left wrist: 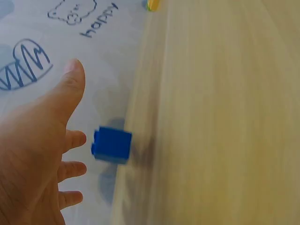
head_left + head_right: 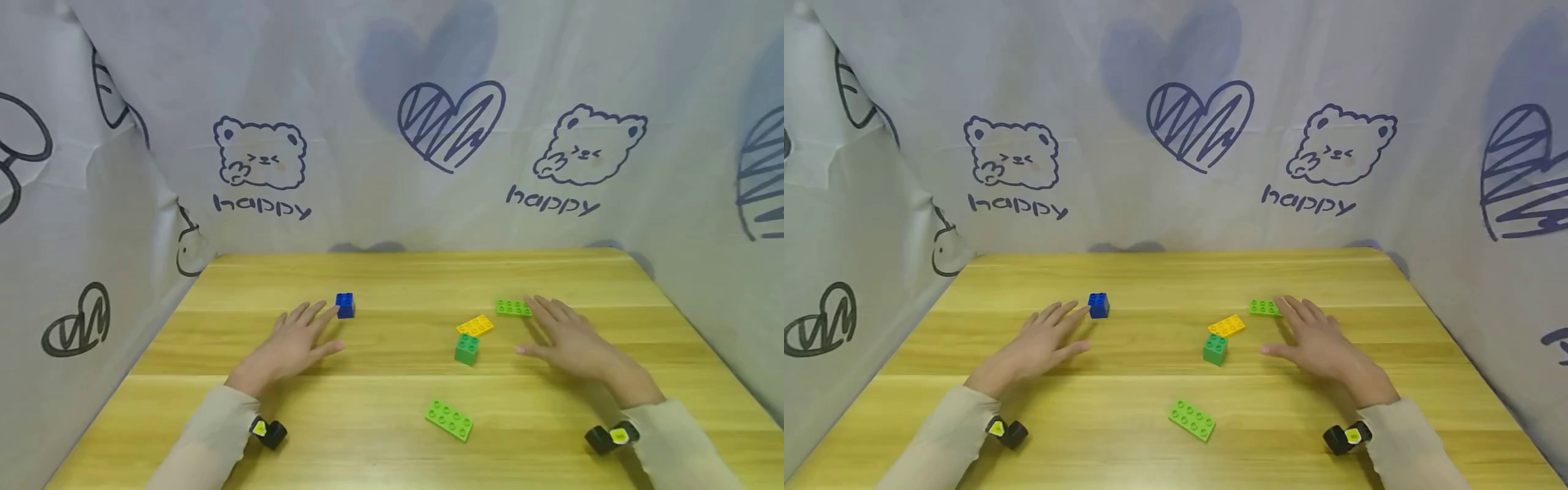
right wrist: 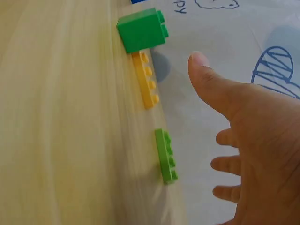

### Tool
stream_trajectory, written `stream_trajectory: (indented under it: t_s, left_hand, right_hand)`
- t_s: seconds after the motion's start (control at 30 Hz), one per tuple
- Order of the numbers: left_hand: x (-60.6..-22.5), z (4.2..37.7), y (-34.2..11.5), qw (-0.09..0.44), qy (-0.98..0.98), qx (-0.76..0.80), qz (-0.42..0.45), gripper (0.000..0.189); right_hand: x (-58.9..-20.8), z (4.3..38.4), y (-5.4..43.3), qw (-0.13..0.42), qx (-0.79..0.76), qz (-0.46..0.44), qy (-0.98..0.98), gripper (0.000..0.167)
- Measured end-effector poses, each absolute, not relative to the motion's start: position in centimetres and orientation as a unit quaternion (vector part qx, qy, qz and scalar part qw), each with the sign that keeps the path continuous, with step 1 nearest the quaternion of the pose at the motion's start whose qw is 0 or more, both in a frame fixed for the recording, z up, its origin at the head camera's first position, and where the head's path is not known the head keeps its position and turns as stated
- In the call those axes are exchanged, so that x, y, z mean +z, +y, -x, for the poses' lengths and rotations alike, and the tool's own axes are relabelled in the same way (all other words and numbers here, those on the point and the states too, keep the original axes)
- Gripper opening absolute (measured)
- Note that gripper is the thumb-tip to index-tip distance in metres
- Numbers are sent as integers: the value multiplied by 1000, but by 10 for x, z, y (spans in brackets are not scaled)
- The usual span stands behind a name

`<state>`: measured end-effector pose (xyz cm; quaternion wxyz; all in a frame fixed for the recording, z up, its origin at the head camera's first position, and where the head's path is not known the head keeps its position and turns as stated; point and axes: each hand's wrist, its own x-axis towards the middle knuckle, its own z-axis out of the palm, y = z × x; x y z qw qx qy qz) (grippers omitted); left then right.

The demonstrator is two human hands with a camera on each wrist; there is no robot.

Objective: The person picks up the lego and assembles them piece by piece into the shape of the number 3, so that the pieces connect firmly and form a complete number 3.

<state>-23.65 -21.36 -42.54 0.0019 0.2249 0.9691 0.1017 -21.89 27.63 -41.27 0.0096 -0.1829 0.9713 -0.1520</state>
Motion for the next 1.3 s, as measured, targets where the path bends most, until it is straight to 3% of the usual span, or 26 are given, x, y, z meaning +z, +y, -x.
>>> stream_trajectory:
  t_s: [0.4, 0.67, 0.97, 1.3]
  left_hand:
    - [-410, 222, -175, 19, 942, 133, -308, 79]
    - [-405, 218, -139, 34, 916, 132, -377, 80]
    - [-403, 209, -111, 73, 898, 129, -415, 82]
    - [-411, 201, -92, 81, 879, 144, -448, 82]
  right_hand:
    - [-404, 223, 247, -19, -238, 230, 943, 85]
    - [-403, 226, 234, -25, -260, 243, 934, 83]
    - [-408, 227, 224, -14, -269, 258, 928, 78]
    - [-413, 227, 210, -12, -272, 281, 920, 78]
